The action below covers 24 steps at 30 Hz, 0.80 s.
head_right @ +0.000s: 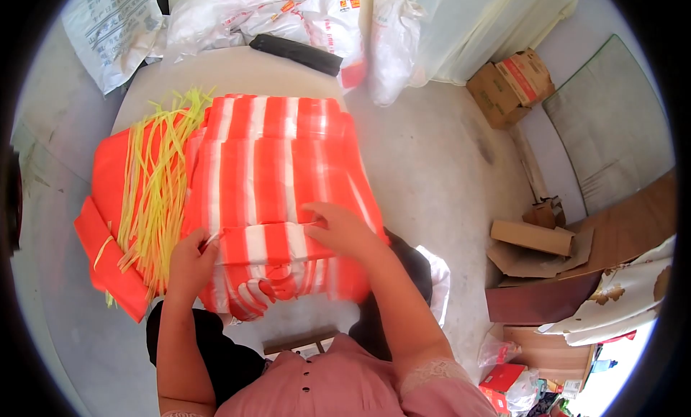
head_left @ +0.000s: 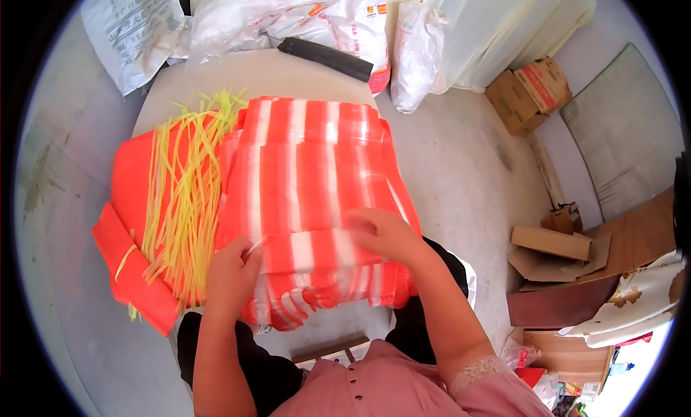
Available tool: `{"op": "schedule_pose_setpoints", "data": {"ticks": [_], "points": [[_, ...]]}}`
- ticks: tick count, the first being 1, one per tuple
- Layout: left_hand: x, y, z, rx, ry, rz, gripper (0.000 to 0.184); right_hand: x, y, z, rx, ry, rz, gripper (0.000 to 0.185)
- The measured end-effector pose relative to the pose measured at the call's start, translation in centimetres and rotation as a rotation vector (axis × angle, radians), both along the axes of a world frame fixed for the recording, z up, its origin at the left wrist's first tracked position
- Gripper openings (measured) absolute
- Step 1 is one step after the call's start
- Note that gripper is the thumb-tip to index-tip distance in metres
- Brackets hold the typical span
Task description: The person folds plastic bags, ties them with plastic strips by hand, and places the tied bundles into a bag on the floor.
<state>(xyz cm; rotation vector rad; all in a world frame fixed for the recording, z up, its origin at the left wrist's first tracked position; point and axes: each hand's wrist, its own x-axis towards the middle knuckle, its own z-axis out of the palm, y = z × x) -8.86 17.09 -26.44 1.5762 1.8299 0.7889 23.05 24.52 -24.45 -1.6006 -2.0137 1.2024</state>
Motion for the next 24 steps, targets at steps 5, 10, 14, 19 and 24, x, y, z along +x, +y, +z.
{"op": "schedule_pose_setpoints", "data": {"ticks": [5,10,14,19,24], "points": [[0.4,-0.2,-0.5,0.067,0.022,0.044,0.021,3.0,-3.3,-1.5,0.096,0.058,-0.139,0.052],[0.7,-0.2,-1.6,0.095,0.02,0.108,0.019,3.8,-5.5,-3.6,0.342,0.029,-0.137,0.03],[0.0,-0.5,-2.2,0.06,-0.037,0.121,0.018,4.2,-5.5,-4.6,0.475,-0.088,-0.019,0.017],[-1.4,-1.7,-0.4,-0.032,-0.195,-0.05,0.026,3.5,-6.1,-1.7,0.362,-0.176,0.016,0.027],[-1.0,-2.8,0.5,0.146,-0.073,-0.093,0.041,3.0,-6.5,0.6,0.322,-0.31,0.085,0.046]]}}
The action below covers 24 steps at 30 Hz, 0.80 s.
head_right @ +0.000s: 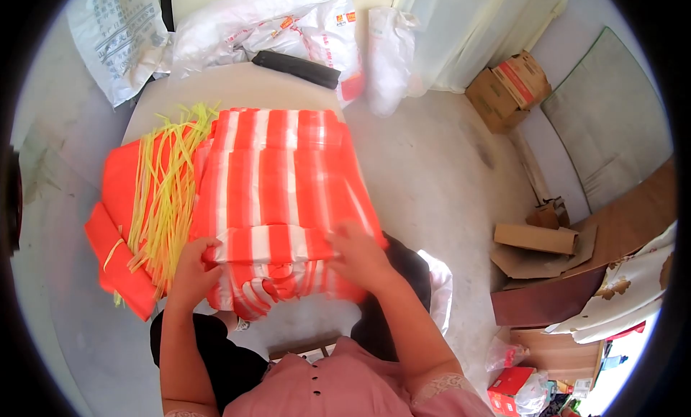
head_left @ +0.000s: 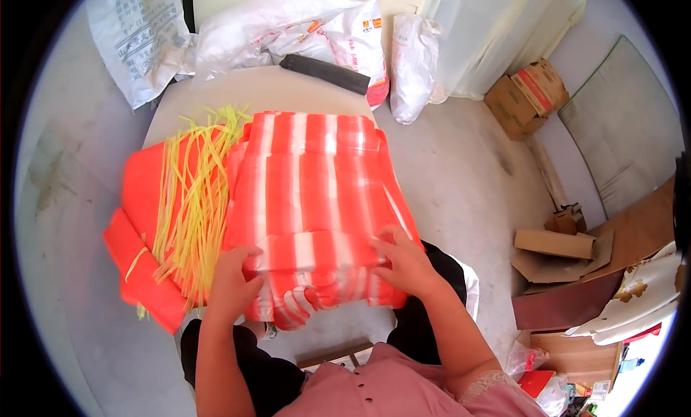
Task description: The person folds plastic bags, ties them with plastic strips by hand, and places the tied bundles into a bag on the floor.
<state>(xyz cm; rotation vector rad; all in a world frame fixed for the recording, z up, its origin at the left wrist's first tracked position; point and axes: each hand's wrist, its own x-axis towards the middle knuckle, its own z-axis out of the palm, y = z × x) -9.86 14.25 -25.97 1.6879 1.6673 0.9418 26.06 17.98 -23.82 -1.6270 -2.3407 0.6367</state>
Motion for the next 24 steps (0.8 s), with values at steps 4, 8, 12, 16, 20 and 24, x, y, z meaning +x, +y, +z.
{"op": "schedule_pose_setpoints", "data": {"ticks": [4,8,12,16,20,24], "points": [[0.2,0.2,-1.0,0.136,0.099,0.025,0.044,0.4,0.5,-0.9,0.048,-0.049,0.002,0.046],[0.0,0.7,-1.7,0.253,0.195,0.025,0.041,0.6,0.8,-1.0,0.075,-0.043,-0.015,0.046],[-0.3,0.8,-1.3,0.347,0.165,0.016,0.037,1.6,0.9,-0.9,0.197,0.01,-0.004,0.046],[-1.1,0.9,-0.8,0.364,0.001,-0.089,0.029,4.5,2.0,-2.0,0.088,0.424,0.05,0.033],[-0.8,0.8,-0.5,-0.051,-0.51,-0.1,0.013,5.8,2.5,-2.9,-0.536,0.979,-0.265,0.026],[-0.3,1.3,-2.2,-0.138,-0.488,0.008,0.008,5.3,3.4,-4.0,-0.633,0.955,-0.351,0.033]]}}
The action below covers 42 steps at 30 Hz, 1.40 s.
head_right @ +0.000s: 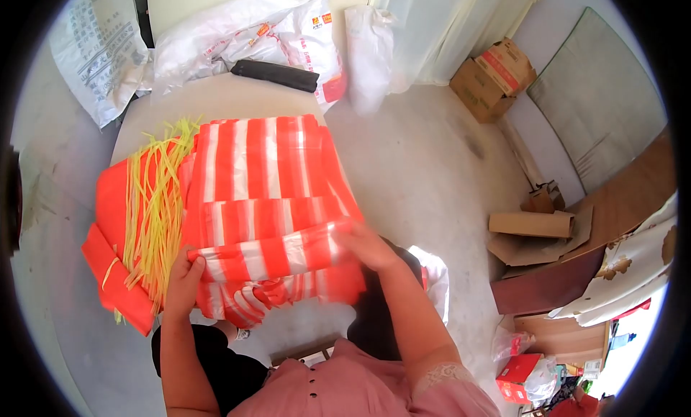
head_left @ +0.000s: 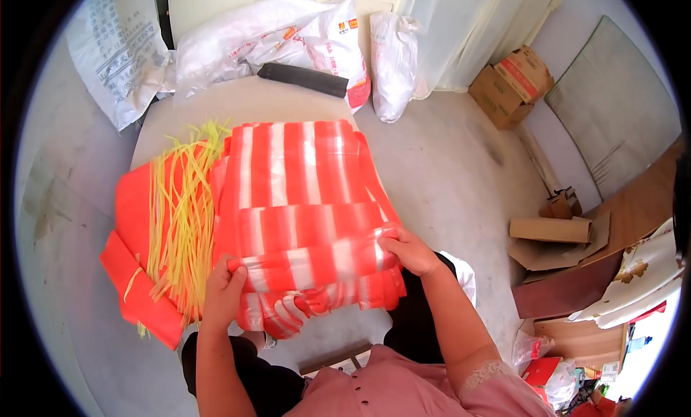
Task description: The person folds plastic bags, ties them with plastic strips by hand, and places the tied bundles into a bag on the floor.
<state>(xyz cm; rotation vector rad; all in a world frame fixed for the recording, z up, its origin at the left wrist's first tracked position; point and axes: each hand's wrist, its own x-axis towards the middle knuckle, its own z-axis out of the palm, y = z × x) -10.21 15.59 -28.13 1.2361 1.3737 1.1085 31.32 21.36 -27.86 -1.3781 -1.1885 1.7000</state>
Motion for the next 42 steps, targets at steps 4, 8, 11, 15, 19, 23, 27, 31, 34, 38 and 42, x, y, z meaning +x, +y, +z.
{"op": "schedule_pose_setpoints", "data": {"ticks": [4,8,11,15,19,23,27,31,34,38,42], "points": [[1.3,0.7,0.9,0.06,0.247,0.068,0.015,-1.0,-0.4,-0.1,0.012,-0.006,-0.061,0.034],[2.2,1.3,0.2,0.078,0.361,0.128,0.018,-1.3,-1.0,-0.7,0.077,-0.062,-0.121,0.032],[2.7,1.8,0.3,0.126,0.431,0.166,0.02,-1.6,-1.1,-1.9,0.169,-0.193,-0.158,0.031],[3.1,2.4,0.2,0.092,0.446,0.224,0.022,-2.3,-1.0,-1.7,0.203,-0.361,-0.213,0.035],[3.5,2.7,0.3,0.042,0.423,0.27,0.024,-2.0,-0.4,-4.3,0.357,-0.417,-0.285,0.042],[3.5,2.9,0.3,0.024,0.498,0.277,0.022,-2.2,-0.3,-4.1,0.356,-0.509,-0.267,0.046],[3.2,3.0,-1.1,0.091,0.493,0.307,0.022,-3.3,-0.6,-1.5,0.237,-0.499,-0.257,0.049],[3.2,1.1,0.4,-0.011,0.247,0.305,0.051,-3.0,-0.6,-2.3,0.347,-0.532,-0.245,0.045],[2.7,-0.3,0.1,-0.003,0.348,0.276,0.057,-3.3,-0.8,-1.8,0.338,-0.563,-0.253,0.044],[2.5,-1.0,-0.7,-0.056,0.371,0.237,0.055,-3.1,-1.3,-2.2,0.406,-0.595,-0.276,0.043],[3.0,-0.8,-0.8,-0.048,0.288,0.266,0.053,-3.3,-3.3,-1.8,0.443,-0.567,-0.353,0.043]]}}
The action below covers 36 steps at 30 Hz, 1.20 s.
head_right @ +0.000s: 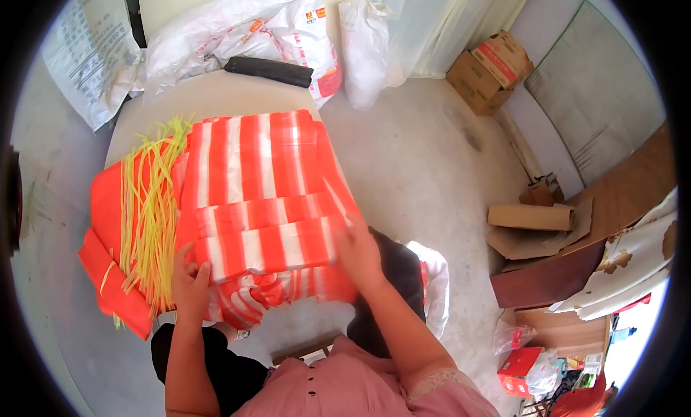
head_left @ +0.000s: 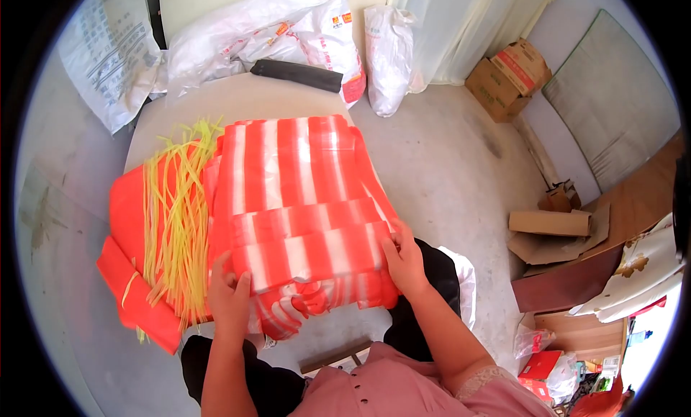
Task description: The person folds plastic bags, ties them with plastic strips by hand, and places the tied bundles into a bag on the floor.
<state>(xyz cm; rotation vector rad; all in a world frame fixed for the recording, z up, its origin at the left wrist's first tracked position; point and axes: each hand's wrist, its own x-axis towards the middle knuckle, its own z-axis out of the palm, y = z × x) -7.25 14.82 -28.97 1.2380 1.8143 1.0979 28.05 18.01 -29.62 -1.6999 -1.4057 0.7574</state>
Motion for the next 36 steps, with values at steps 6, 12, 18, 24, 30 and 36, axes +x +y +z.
{"op": "schedule_pose_setpoints", "data": {"ticks": [6,12,18,24,30,36], "points": [[0.2,0.0,-0.1,0.023,-0.068,0.007,0.051,0.4,-2.6,-3.2,0.198,-0.096,0.0,0.041],[0.1,-0.7,-0.1,0.064,-0.142,-0.047,0.056,0.7,-2.4,-4.9,0.143,0.013,-0.08,0.028],[-0.3,-1.6,-0.7,0.052,-0.149,-0.074,0.062,0.2,-2.4,-3.7,0.103,0.001,-0.062,0.023],[0.0,-2.0,-1.0,0.05,-0.2,-0.05,0.063,-0.5,-3.3,-2.8,0.27,-0.225,-0.017,0.031],[1.7,-2.7,0.3,0.06,-0.471,-0.032,0.071,-0.1,-2.5,-3.1,0.215,-0.122,0.008,0.03],[1.5,-2.8,0.3,-0.014,-0.526,-0.104,0.072,0.3,-2.1,-2.2,0.175,-0.098,0.0,0.032]]}}
